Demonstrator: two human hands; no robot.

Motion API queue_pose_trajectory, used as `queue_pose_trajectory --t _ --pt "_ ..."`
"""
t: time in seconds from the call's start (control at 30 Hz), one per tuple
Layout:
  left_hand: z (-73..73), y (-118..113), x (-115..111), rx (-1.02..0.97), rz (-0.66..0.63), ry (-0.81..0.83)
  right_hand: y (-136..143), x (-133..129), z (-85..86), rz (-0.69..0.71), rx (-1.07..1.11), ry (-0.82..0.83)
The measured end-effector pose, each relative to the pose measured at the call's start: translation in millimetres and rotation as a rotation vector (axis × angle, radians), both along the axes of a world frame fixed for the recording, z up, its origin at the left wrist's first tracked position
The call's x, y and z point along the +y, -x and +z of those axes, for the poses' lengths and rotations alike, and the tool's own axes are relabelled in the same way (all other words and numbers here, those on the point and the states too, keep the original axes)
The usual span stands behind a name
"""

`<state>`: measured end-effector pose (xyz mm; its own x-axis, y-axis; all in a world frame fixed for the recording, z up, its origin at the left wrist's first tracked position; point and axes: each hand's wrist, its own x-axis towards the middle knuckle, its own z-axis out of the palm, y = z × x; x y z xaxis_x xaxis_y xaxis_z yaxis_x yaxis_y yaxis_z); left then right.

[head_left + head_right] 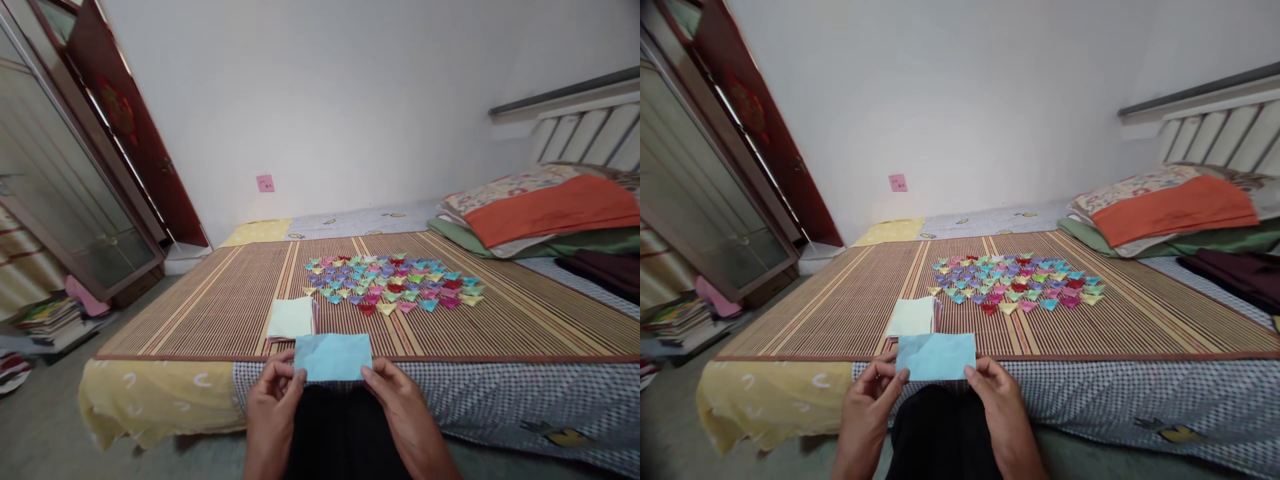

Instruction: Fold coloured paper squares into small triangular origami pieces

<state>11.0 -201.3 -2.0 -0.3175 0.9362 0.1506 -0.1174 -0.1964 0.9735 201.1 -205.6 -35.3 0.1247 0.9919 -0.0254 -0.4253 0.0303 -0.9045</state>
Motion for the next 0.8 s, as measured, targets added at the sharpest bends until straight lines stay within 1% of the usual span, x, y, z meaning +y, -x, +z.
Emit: queue_pose_trajectory --t 0.1,0.2,0.27,0.33,0.37,0.4,0.5,0.53,0.6,0.7,0.8 --pt "-2.7 -3 -3 -0.004 -0.021 -0.039 3 -2 0.2 0.056 0.113 0.049" --pt "-5.2 -1 -3 -0.053 -0.055 -0.018 3 -1 4.8 -0.001 0.162 0.032" --pt "-7.9 0 -2 -0.119 -0.026 0.017 4 1 5.8 -0.040 0.174 0.010" --pt "-10.5 -1 -1 -0.215 -0.002 0.068 7 1 3.7 -0.042 0.169 0.013" --pt "-11.6 -3 -2 -0.269 -0.020 0.104 9 1 1.8 -0.033 0.158 0.017" --pt "-12.5 -6 -3 -0.324 -0.064 0.146 12 0 -0.5 -0.023 0.145 0.015" --pt "-15.1 -15 -7 -0.397 -0.246 0.258 22 -3 -7.1 0.015 0.093 -0.013" --pt "-16.0 -17 -9 -0.383 -0.280 0.273 24 -4 -8.7 0.026 0.070 -0.013" --pt "-18.1 -19 -10 -0.309 -0.296 0.274 26 -5 -10.7 0.043 0.025 -0.001" --pt "-20.5 -16 -9 -0.170 -0.252 0.267 21 -5 -10.6 0.021 -0.045 0.004" --pt "-21.2 -14 -7 -0.108 -0.205 0.253 15 -3 -8.1 -0.040 -0.147 -0.031"
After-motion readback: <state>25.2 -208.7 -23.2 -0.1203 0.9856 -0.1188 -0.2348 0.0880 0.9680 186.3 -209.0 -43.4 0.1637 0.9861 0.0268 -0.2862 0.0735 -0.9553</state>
